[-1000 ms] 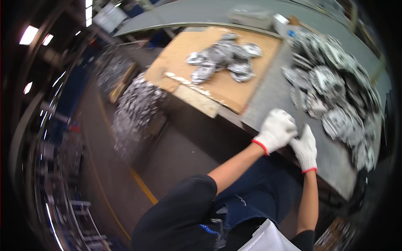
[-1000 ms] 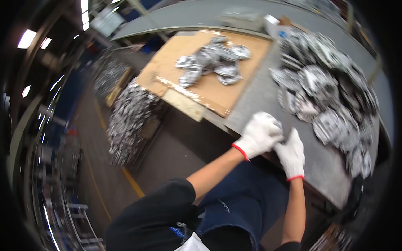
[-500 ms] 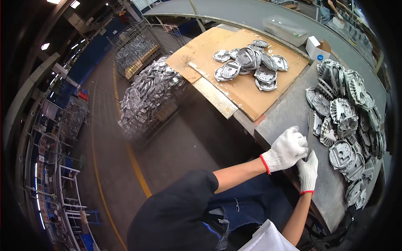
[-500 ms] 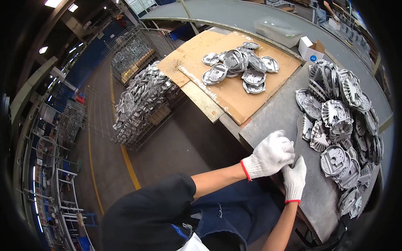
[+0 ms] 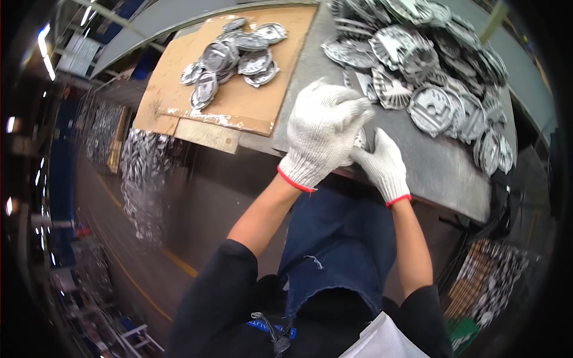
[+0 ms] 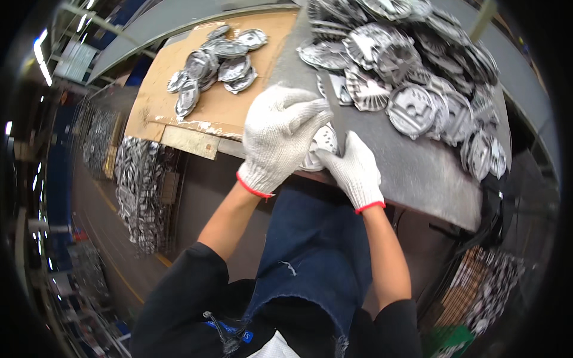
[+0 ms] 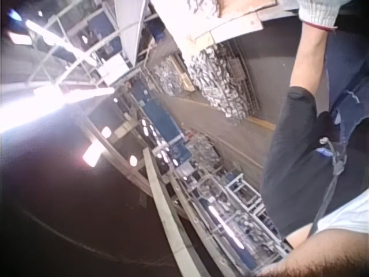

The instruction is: The person smooths the edges of aluminum die-cast components with a metal file at a workbench.

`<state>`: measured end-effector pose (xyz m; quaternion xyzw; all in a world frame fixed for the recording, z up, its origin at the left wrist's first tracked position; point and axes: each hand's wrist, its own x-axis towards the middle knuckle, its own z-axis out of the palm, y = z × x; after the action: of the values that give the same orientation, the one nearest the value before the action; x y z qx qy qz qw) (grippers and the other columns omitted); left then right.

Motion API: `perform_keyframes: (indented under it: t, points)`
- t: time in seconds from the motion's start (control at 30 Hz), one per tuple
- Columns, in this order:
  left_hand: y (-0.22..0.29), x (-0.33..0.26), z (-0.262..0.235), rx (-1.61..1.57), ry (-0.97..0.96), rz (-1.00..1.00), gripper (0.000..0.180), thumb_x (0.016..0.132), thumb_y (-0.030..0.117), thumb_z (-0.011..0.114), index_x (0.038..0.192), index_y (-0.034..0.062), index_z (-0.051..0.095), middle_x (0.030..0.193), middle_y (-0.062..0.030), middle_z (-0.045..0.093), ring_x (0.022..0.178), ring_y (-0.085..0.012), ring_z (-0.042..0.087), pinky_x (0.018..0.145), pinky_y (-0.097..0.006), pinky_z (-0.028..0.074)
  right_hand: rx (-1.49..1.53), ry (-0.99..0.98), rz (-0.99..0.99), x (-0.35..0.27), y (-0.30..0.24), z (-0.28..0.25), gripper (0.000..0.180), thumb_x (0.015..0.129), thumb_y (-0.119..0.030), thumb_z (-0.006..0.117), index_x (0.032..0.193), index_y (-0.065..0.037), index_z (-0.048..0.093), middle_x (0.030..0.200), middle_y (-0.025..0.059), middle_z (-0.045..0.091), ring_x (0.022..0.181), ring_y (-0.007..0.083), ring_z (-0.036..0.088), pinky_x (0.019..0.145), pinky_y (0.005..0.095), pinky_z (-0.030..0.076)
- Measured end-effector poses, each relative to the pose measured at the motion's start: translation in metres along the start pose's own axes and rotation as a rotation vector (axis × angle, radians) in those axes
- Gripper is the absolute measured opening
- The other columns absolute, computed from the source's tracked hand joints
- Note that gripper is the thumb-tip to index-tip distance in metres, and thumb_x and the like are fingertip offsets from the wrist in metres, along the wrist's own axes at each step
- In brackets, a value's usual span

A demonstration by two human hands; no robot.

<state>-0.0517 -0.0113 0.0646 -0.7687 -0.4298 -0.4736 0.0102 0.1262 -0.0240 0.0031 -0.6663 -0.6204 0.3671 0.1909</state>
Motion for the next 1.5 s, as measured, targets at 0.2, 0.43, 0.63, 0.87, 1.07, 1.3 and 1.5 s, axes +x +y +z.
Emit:
perform_keyframes:
  t: [0.2,0.43,0.63,0.87,1.07,1.3,1.5]
  points:
    - [-0.031,-0.017,0.011,-0.043,-0.479,-0.598,0.036,0.094,0.040,0.080,0.105,0.0067,0.089,0.114,-0.0145,0.083,0.115,-0.0266,0.078,0.099,-0.036,0.059,0.112,0.013,0.008,-0.011,0.007,-0.012,0.059,0.088,-0.050,0.085,0.117,-0.001,0.068,0.103,0.0251,0.078,0.100,0.0436,0.076,0.087,0.0496,0.058]
    - [-0.038,-0.037,-0.015,-0.558,-0.770,-1.026,0.031,0.098,0.033,0.085,0.095,0.0023,0.086,0.082,-0.0033,0.080,0.074,-0.0103,0.069,0.069,-0.029,0.054,0.114,-0.018,-0.162,-0.019,0.025,-0.007,0.073,0.084,-0.047,0.090,0.136,-0.001,0.066,0.105,0.0262,0.079,0.099,0.0443,0.078,0.087,0.0491,0.060]
    - [-0.104,-0.024,-0.071,-0.384,-0.328,-0.948,0.039,0.096,0.037,0.087,0.104,-0.0012,0.087,0.095,-0.0047,0.082,0.084,-0.0096,0.071,0.073,-0.029,0.056,0.194,0.032,-0.217,-0.028,0.029,-0.005,0.057,0.091,-0.043,0.088,0.118,0.002,0.065,0.091,0.0251,0.071,0.080,0.0415,0.067,0.079,0.0465,0.056]
    - [-0.201,0.019,-0.105,-0.718,0.439,-1.047,0.021,0.109,0.030,0.075,0.120,0.0121,0.078,0.109,0.0007,0.079,0.092,-0.0149,0.073,0.084,-0.031,0.059,0.254,0.055,-0.216,-0.026,0.037,0.002,0.052,0.094,-0.039,0.086,0.117,0.002,0.065,0.089,0.0228,0.071,0.080,0.0366,0.066,0.081,0.0452,0.057]
    - [-0.179,-0.048,-0.061,-0.814,0.214,-1.196,0.033,0.103,0.032,0.084,0.119,0.0031,0.080,0.108,-0.0043,0.080,0.095,-0.0155,0.073,0.087,-0.032,0.058,0.181,0.067,-0.167,-0.028,0.030,-0.014,0.051,0.094,-0.040,0.086,0.118,0.000,0.066,0.094,0.0247,0.074,0.091,0.0437,0.074,0.084,0.0473,0.058]
    - [-0.119,-0.082,-0.054,-0.865,0.137,-1.182,0.024,0.106,0.024,0.081,0.113,0.0010,0.081,0.096,-0.0039,0.079,0.083,-0.0115,0.071,0.076,-0.028,0.056,-0.153,0.770,-0.085,-0.016,0.038,-0.088,0.036,0.095,-0.035,0.084,0.116,-0.008,0.073,0.124,0.0192,0.073,0.099,0.0421,0.077,0.086,0.0507,0.061]
    - [-0.067,-0.081,-0.025,-0.802,-0.025,-1.162,0.025,0.101,0.022,0.086,0.111,-0.0012,0.085,0.093,-0.0018,0.079,0.081,-0.0077,0.067,0.076,-0.025,0.052,-0.108,0.882,0.042,0.020,0.066,-0.101,0.034,0.095,-0.027,0.084,0.121,-0.007,0.074,0.124,0.0183,0.071,0.107,0.0423,0.075,0.090,0.0511,0.060]
